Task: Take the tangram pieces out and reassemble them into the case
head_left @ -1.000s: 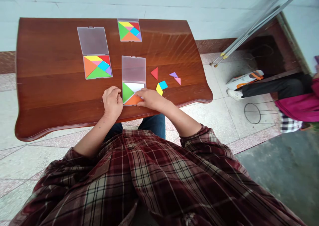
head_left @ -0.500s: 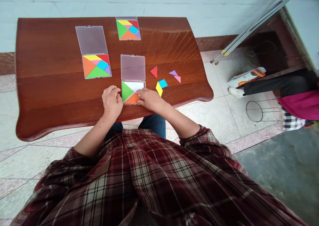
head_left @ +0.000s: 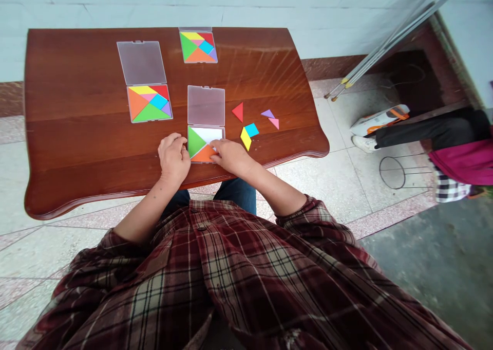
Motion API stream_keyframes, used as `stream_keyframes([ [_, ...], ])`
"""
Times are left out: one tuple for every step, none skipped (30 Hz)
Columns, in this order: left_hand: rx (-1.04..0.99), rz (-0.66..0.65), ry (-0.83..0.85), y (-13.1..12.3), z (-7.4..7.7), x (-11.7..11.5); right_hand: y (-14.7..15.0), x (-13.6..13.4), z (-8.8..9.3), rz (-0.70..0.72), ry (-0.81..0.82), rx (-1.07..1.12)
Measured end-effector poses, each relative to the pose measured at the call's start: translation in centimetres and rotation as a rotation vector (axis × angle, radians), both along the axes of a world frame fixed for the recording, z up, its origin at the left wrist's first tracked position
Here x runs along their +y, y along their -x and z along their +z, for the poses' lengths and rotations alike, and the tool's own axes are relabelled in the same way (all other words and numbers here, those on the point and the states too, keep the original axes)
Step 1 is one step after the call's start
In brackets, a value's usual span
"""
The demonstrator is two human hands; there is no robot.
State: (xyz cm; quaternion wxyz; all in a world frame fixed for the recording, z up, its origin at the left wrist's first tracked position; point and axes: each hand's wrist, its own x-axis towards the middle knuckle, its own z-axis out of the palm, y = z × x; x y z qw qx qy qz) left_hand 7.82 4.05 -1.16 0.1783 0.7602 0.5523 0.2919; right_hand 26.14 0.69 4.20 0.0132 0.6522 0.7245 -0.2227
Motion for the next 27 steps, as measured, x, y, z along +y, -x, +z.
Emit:
stream_keyframes([
  [0.005,-0.001,-0.003,0.0,0.0,0.0,-0.1,0.0,-0.1,0.001,-0.001,0.024],
  [0.011,-0.003,-0.006,0.0,0.0,0.0,-0.2,0.1,-0.1,0.000,-0.006,0.050],
  [0.017,-0.002,-0.011,0.0,0.0,0.0,-0.4,0.1,-0.1,-0.007,-0.017,0.077],
  [0.023,-0.003,-0.016,0.0,0.0,-0.1,-0.5,0.1,-0.1,-0.020,-0.030,0.099],
  [0.027,-0.004,-0.021,0.0,0.0,-0.1,-0.7,0.0,-0.1,-0.039,-0.043,0.118],
  [0.029,-0.007,-0.024,0.0,0.0,-0.1,-0.8,0.0,-0.1,-0.064,-0.055,0.132],
  [0.028,-0.009,-0.026,0.0,0.0,-0.1,-1.0,-0.1,-0.1,-0.092,-0.065,0.142],
  [0.025,-0.012,-0.028,0.0,0.0,-0.1,-1.3,-0.3,-0.2,-0.120,-0.074,0.150],
  [0.022,-0.014,-0.029,0.1,0.0,-0.1,-1.5,-0.5,-0.3,-0.146,-0.083,0.161],
  [0.018,-0.015,-0.029,0.1,0.1,-0.1,-1.8,-0.7,-0.4,-0.172,-0.092,0.172],
  [0.015,-0.015,-0.029,0.1,0.1,-0.1,-2.1,-1.0,-0.6,-0.199,-0.102,0.185],
  [0.011,-0.016,-0.026,0.1,0.1,0.0,-2.4,-1.3,-0.8,-0.229,-0.113,0.196],
  [0.005,-0.017,-0.022,0.1,0.1,0.0,-2.6,-1.6,-1.1,-0.258,-0.122,0.207],
  [0.000,-0.019,-0.018,0.1,0.1,0.0,-2.8,-1.9,-1.4,-0.283,-0.132,0.216],
  [-0.003,-0.021,-0.014,0.2,0.1,0.0,-2.9,-2.2,-1.7,-0.300,-0.143,0.226],
  [-0.005,-0.024,-0.013,0.2,0.1,0.0,-3.0,-2.4,-2.0,-0.306,-0.155,0.237],
  [-0.002,-0.025,-0.016,0.2,0.1,0.1,-3.0,-2.6,-2.3,-0.303,-0.168,0.250],
  [0.002,-0.024,-0.021,0.3,0.0,0.1,-3.0,-2.8,-2.6,-0.297,-0.182,0.264],
  [0.007,-0.022,-0.028,0.3,0.0,0.1,-3.0,-2.8,-2.9,-0.290,-0.193,0.280],
  [0.013,-0.020,-0.032,0.3,-0.1,0.1,-3.0,-2.9,-3.1,-0.286,-0.202,0.298],
  [0.018,-0.017,-0.036,0.3,-0.1,0.2,-3.1,-2.9,-3.2,-0.289,-0.205,0.319],
  [0.021,-0.014,-0.038,0.3,-0.2,0.2,-3.3,-2.9,-3.3,-0.298,-0.209,0.339],
  [0.021,-0.012,-0.041,0.4,-0.2,0.2,-3.5,-2.8,-3.4,-0.314,-0.216,0.355],
  [0.018,-0.010,-0.045,0.4,-0.3,0.2,-3.8,-2.8,-3.3,-0.339,-0.230,0.359],
  [0.013,-0.008,-0.050,0.4,-0.3,0.2,-4.2,-2.8,-3.2,-0.374,-0.252,0.348],
  [0.009,-0.009,-0.056,0.4,-0.3,0.2,-4.6,-2.8,-3.1,-0.415,-0.277,0.319],
  [0.007,-0.011,-0.062,0.4,-0.3,0.1,-5.1,-2.8,-3.0,-0.460,-0.301,0.275],
])
